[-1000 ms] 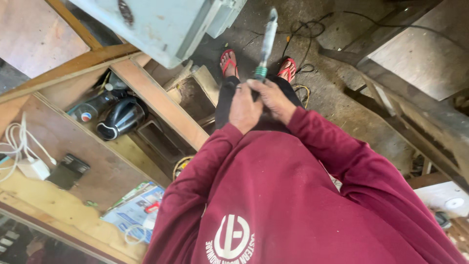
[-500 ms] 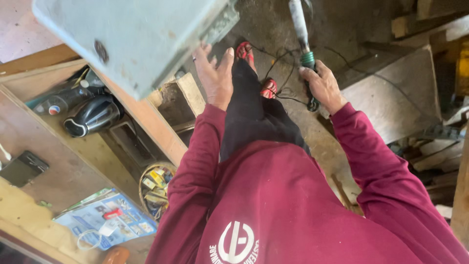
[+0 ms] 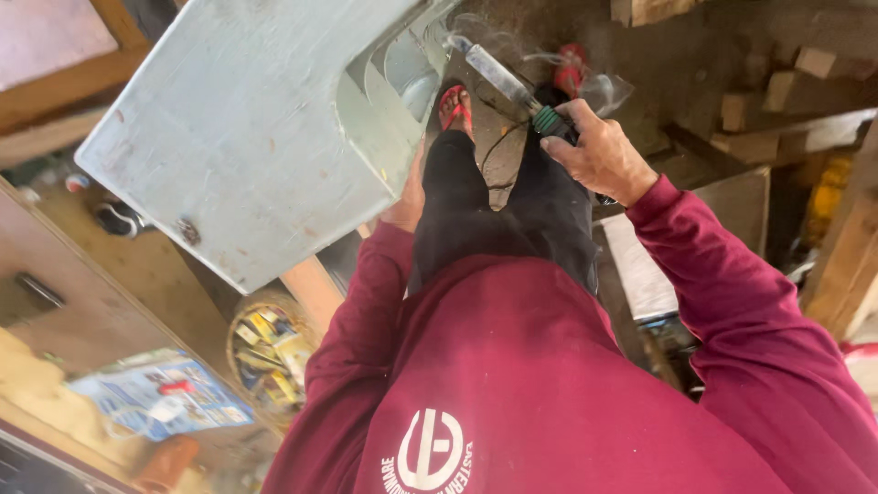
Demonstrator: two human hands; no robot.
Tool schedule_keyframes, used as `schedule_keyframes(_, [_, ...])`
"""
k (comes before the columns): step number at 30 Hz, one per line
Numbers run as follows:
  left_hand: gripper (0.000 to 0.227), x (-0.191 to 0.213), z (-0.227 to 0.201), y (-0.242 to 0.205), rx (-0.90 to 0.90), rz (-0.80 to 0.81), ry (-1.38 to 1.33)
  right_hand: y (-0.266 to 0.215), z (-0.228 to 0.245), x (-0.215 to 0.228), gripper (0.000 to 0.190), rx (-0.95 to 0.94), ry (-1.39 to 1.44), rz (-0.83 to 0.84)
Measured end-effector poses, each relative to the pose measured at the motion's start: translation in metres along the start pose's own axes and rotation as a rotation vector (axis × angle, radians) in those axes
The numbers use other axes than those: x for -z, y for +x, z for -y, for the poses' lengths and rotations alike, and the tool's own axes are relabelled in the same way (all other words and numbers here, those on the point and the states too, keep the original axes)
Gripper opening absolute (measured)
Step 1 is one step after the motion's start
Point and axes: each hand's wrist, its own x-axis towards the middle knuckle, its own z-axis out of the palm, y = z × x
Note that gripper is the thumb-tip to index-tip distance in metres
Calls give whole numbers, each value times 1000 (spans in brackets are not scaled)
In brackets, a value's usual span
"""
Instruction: The person uses a red power drill to create holes in a large, light-colored plastic crate. They position the drill at various points along the crate's edge and operate it to penetrate the material. The person then switches to a green power tool to grind or smooth the edges of the drilled holes.
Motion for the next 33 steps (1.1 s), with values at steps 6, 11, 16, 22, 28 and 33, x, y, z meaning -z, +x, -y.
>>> schedule_keyframes(6, [55,-30,-33,7,262,-85,-181,53,20,57,45,-190,14,367])
schedule_keyframes(11, [60,-47,-52,7,405,-85,-30,83,28,79,45,-159,-33,537])
schedule_keyframes(16, [52,-53,-58,22,472,-320,10,122,32,74,43,-43,-250,676])
schedule_keyframes(22, [61,-87,-45,22,611,-407,-255,149,30,59,36,357,-496,581])
schedule_keyframes(28, [60,-97,-39,7,668,-422,-303,178,28,47,26,1044,-1140,444])
schedule_keyframes(33, [59,-85,-47,-1,702,-385,-313,202,8,40,42,1836,-2380,-408])
